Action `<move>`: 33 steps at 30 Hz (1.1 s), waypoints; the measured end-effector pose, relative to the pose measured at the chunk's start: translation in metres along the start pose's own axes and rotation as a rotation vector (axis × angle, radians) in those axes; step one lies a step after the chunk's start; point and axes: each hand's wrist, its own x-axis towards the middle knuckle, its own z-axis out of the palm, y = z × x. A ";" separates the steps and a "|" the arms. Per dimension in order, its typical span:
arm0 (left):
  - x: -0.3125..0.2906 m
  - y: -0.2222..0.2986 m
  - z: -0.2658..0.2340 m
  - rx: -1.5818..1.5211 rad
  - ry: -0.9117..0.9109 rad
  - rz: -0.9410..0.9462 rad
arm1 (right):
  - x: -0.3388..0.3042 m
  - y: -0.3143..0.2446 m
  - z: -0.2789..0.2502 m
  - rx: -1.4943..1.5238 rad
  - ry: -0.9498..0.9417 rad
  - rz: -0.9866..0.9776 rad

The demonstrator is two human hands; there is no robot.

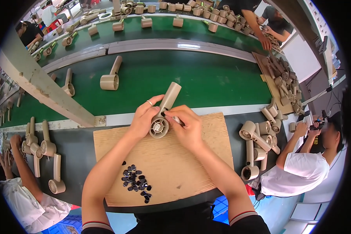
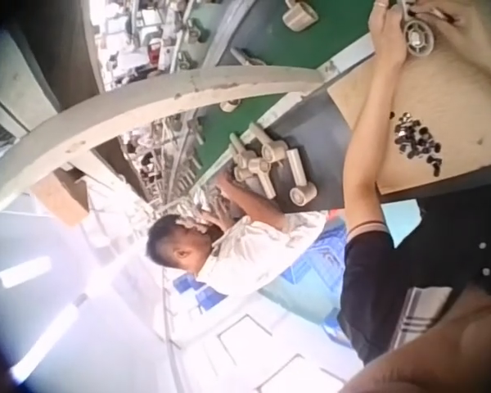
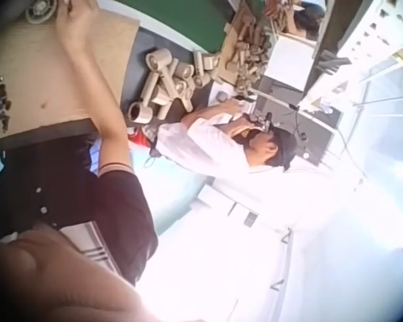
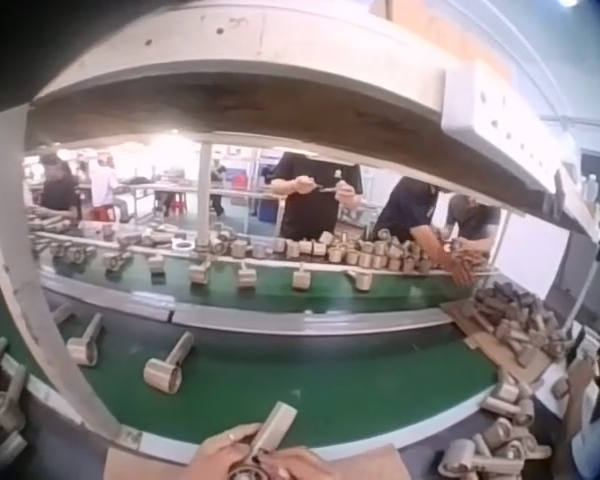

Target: The person assembles small electronic components into plastic housings on a work board, using a positioning tool to place the components precisely.

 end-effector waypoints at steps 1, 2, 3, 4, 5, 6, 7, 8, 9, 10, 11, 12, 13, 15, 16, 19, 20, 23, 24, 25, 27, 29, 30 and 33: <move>0.001 -0.001 -0.001 -0.011 -0.012 -0.003 | 0.000 0.003 -0.001 -0.001 -0.005 -0.047; 0.001 -0.001 -0.002 -0.022 -0.024 -0.006 | -0.001 0.004 -0.002 -0.002 -0.003 -0.046; 0.001 -0.001 -0.001 -0.022 -0.024 -0.007 | -0.001 0.005 -0.003 -0.027 -0.008 -0.057; -0.001 0.001 0.001 -0.014 -0.046 0.003 | -0.001 0.006 -0.004 -0.053 -0.013 -0.067; -0.003 0.003 0.002 -0.006 -0.068 0.014 | -0.002 0.005 -0.004 -0.053 -0.012 -0.066; -0.004 0.006 0.003 -0.006 -0.068 0.011 | -0.002 0.002 -0.003 -0.028 -0.030 -0.065; -0.004 0.009 0.003 0.002 -0.049 0.015 | -0.003 0.000 -0.003 -0.004 -0.048 -0.063; -0.004 0.011 0.002 0.010 -0.030 0.018 | -0.005 -0.002 -0.004 -0.003 -0.046 -0.060; 0.001 0.012 -0.009 0.066 -0.105 -0.024 | -0.006 -0.005 -0.005 0.024 -0.068 0.009; 0.002 0.012 -0.013 0.067 -0.110 -0.027 | -0.007 -0.006 -0.006 0.051 -0.089 0.078; 0.002 0.013 -0.016 0.048 -0.126 -0.074 | -0.007 -0.006 -0.007 0.050 -0.084 0.081; 0.002 0.016 -0.015 0.029 -0.141 -0.121 | -0.005 -0.003 -0.010 -0.126 -0.084 0.140; 0.002 0.017 -0.014 0.051 -0.159 -0.119 | -0.004 0.000 -0.012 -0.301 -0.085 0.199; 0.003 0.017 -0.013 0.070 -0.170 -0.123 | -0.004 0.004 -0.007 -0.432 -0.155 0.094; 0.003 0.017 -0.013 0.087 -0.177 -0.124 | -0.003 0.000 -0.004 -0.487 -0.220 0.147; 0.003 0.017 -0.012 0.122 -0.186 -0.096 | -0.002 0.002 0.000 -0.583 -0.302 0.188; 0.003 0.018 -0.011 0.122 -0.191 -0.098 | -0.002 0.004 0.000 -0.623 -0.324 0.170; 0.002 0.019 -0.010 0.113 -0.191 -0.099 | 0.000 0.002 0.000 -0.626 -0.362 0.195; 0.001 0.019 -0.010 0.116 -0.191 -0.095 | 0.000 0.002 0.000 -0.625 -0.363 0.194; 0.001 0.020 -0.010 0.119 -0.190 -0.091 | 0.000 0.002 0.000 -0.623 -0.375 0.201; 0.000 0.021 -0.010 0.112 -0.184 -0.094 | 0.000 0.002 0.000 -0.620 -0.388 0.208; -0.001 0.020 -0.010 0.105 -0.181 -0.098 | 0.001 0.000 0.001 -0.642 -0.433 0.201; -0.001 0.019 -0.009 0.109 -0.185 -0.097 | 0.001 -0.001 0.002 -0.641 -0.433 0.203; -0.001 0.022 -0.006 0.110 -0.189 -0.114 | 0.002 -0.004 0.001 -0.659 -0.449 0.212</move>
